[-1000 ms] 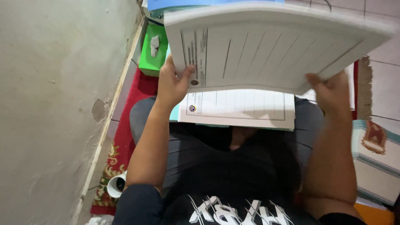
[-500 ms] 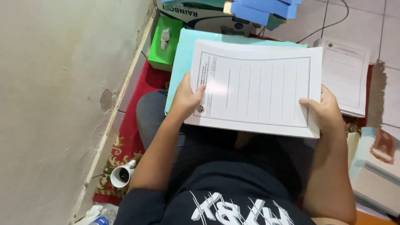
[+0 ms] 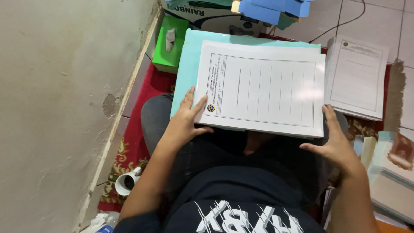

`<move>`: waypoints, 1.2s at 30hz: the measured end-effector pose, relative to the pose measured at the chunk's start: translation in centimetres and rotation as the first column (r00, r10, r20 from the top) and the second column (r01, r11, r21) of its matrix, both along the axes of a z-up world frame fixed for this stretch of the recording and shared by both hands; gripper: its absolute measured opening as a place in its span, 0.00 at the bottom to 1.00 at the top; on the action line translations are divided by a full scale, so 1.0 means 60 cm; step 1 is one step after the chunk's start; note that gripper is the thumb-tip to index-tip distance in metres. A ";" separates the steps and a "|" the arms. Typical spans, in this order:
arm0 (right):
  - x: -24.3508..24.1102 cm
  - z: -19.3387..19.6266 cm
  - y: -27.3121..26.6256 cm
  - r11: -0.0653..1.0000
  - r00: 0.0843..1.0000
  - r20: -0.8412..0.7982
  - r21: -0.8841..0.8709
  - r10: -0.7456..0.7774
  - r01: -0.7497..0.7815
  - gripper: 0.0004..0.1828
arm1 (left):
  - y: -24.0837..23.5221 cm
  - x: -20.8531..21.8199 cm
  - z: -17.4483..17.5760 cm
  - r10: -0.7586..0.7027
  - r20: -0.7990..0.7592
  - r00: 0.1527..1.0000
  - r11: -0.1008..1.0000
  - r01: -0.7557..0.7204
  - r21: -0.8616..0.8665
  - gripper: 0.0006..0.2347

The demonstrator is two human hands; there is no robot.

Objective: A person is organizing papers by placing individual sheets onto folders and stacking them in an orderly fashion.

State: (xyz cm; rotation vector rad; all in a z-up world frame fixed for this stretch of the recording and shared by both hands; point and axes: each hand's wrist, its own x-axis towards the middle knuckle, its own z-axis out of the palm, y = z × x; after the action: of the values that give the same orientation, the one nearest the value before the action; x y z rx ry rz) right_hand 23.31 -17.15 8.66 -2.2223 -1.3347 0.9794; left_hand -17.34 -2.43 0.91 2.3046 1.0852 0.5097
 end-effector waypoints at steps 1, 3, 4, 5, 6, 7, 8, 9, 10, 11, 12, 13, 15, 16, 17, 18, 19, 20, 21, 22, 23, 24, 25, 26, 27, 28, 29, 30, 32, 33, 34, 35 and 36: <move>0.008 -0.022 -0.006 0.998 0.997 0.051 0.015 0.057 -0.058 0.72 | 0.003 -0.002 -0.016 -0.006 0.008 1.000 1.000 0.006 -0.001 0.45; 0.017 -0.054 -0.014 0.977 0.994 0.085 0.199 0.063 -0.078 0.64 | 0.006 -0.004 -0.028 -0.017 0.056 0.998 1.000 0.017 -0.003 0.45; 0.021 -0.071 -0.019 0.921 0.990 0.121 0.375 0.066 -0.107 0.57 | 0.008 -0.004 -0.035 -0.023 0.104 0.994 1.000 0.024 -0.006 0.46; 0.019 -0.061 -0.016 0.922 0.991 0.121 0.374 0.060 -0.102 0.57 | 0.012 -0.003 -0.042 -0.028 0.104 0.994 1.000 0.029 -0.007 0.46; 0.016 -0.052 -0.012 0.931 0.995 0.082 0.357 0.047 -0.074 0.56 | 0.015 -0.002 -0.049 -0.014 0.102 0.995 1.000 0.015 -0.014 0.47; 0.011 -0.043 -0.005 0.938 0.998 0.042 0.342 0.038 -0.050 0.55 | 0.020 -0.004 -0.055 0.005 0.099 0.995 1.000 -0.003 -0.018 0.47; 0.012 -0.041 -0.002 0.938 0.999 0.040 0.344 0.036 -0.048 0.55 | 0.019 0.001 -0.051 0.003 0.098 0.995 1.000 -0.001 -0.017 0.47; 0.012 -0.038 0.004 0.948 0.998 0.050 0.315 0.027 -0.041 0.53 | 0.021 0.005 -0.046 0.028 0.115 0.993 0.999 -0.023 -0.048 0.46; 0.011 -0.036 0.010 0.958 0.998 0.059 0.286 0.018 -0.035 0.51 | 0.022 0.008 -0.042 0.054 0.131 0.990 0.996 -0.044 -0.078 0.45; 0.013 -0.039 0.014 0.957 0.998 0.058 0.286 0.022 -0.038 0.51 | 0.020 0.010 -0.041 0.057 0.130 0.990 0.996 -0.047 -0.078 0.45; 0.014 -0.042 0.020 0.971 0.994 0.079 0.222 0.068 -0.084 0.56 | 0.019 0.011 -0.040 0.065 0.158 0.985 0.994 -0.050 -0.096 0.45; 0.018 -0.044 0.025 0.980 0.989 0.100 0.155 0.113 -0.128 0.62 | 0.020 0.014 -0.040 0.071 0.189 0.979 0.992 -0.050 -0.112 0.44; 0.013 -0.044 0.029 0.973 0.992 0.085 0.200 0.096 -0.111 0.61 | 0.018 0.017 -0.033 0.087 0.214 0.973 0.988 -0.057 -0.145 0.43; 0.011 -0.044 0.029 0.966 0.995 0.067 0.243 0.078 -0.092 0.59 | 0.017 0.019 -0.030 0.104 0.236 0.966 0.982 -0.062 -0.178 0.43; 0.016 -0.053 0.030 0.966 0.995 0.065 0.240 0.078 -0.091 0.59 | 0.019 0.021 -0.028 0.104 0.235 0.967 0.981 -0.061 -0.181 0.43; 0.020 -0.061 0.031 0.948 0.994 0.065 0.301 0.087 -0.103 0.58 | 0.022 0.022 -0.027 0.108 0.284 0.953 0.982 -0.057 -0.182 0.43; 0.024 -0.069 0.031 0.925 0.993 0.066 0.361 0.098 -0.115 0.57 | 0.024 0.022 -0.025 0.114 0.332 0.936 0.982 -0.055 -0.182 0.43; 0.022 -0.069 0.030 0.927 0.993 0.064 0.358 0.099 -0.116 0.57 | 0.024 0.023 -0.031 0.116 0.331 0.937 0.981 -0.056 -0.185 0.43; 0.021 -0.069 0.033 0.917 0.995 0.034 0.387 0.092 -0.098 0.55 | 0.027 0.024 -0.036 0.103 0.349 0.932 0.988 -0.056 -0.143 0.44; 0.019 -0.068 0.035 0.906 0.996 0.004 0.415 0.086 -0.080 0.54 | 0.030 0.024 -0.041 0.090 0.366 0.926 0.993 -0.056 -0.101 0.45; 0.023 -0.073 0.034 0.905 0.996 0.004 0.418 0.088 -0.082 0.54 | 0.028 0.025 -0.044 0.091 0.366 0.926 0.993 -0.059 -0.098 0.45; 0.026 -0.078 0.034 0.898 0.995 0.022 0.429 0.095 -0.095 0.54 | 0.026 0.025 -0.046 0.096 0.363 0.927 0.994 -0.071 -0.082 0.45; 0.030 -0.083 0.033 0.892 0.994 0.041 0.440 0.101 -0.109 0.54 | 0.025 0.026 -0.049 0.101 0.360 0.928 0.994 -0.083 -0.066 0.44; 0.027 -0.067 0.036 0.891 0.994 0.041 0.441 0.102 -0.110 0.54 | 0.023 0.021 -0.036 0.102 0.360 0.927 0.994 -0.084 -0.064 0.44; 0.024 -0.051 0.037 0.935 0.997 -0.038 0.352 0.062 -0.044 0.57 | 0.019 0.018 -0.024 0.074 0.364 0.928 0.995 -0.042 -0.093 0.45; 0.022 -0.034 0.037 0.967 0.993 -0.113 0.255 0.014 0.015 0.61 | 0.016 0.016 -0.012 0.046 0.369 0.928 0.993 0.000 -0.122 0.45; 0.015 -0.023 0.045 0.967 0.994 -0.112 0.256 0.012 0.017 0.61 | 0.033 0.010 -0.015 0.043 0.371 0.928 0.993 0.002 -0.121 0.45; 0.009 -0.012 0.052 0.913 0.935 -0.351 0.395 0.046 0.103 0.56 | 0.050 0.005 -0.018 0.115 0.452 0.885 0.968 0.003 -0.252 0.45; 0.030 -0.038 0.074 0.845 0.820 -0.563 0.486 0.107 0.223 0.60 | 0.083 0.014 -0.018 0.200 0.513 0.835 0.920 0.020 -0.392 0.47; 0.057 -0.074 0.099 0.849 0.768 -0.636 0.444 0.073 0.286 0.59 | 0.110 0.027 -0.014 0.399 0.555 0.730 0.809 0.005 -0.588 0.43; 0.084 -0.110 0.124 0.850 0.710 -0.703 0.397 0.039 0.346 0.60 | 0.136 0.040 -0.010 0.591 0.536 0.604 0.657 0.026 -0.754 0.41; 0.069 -0.101 0.134 0.849 0.712 -0.701 0.401 0.042 0.345 0.60 | 0.149 0.060 -0.022 0.589 0.540 0.602 0.660 0.027 -0.751 0.41; 0.053 -0.092 0.144 0.865 0.610 -0.790 0.345 0.058 0.364 0.57 | 0.163 0.081 -0.033 0.650 0.591 0.477 0.538 0.260 -0.802 0.39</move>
State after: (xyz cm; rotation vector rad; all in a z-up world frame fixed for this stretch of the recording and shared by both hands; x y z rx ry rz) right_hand 26.51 -8.53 3.17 -1.2285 -0.8019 1.1864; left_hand -12.48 7.34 -1.05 0.7580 0.7864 0.8898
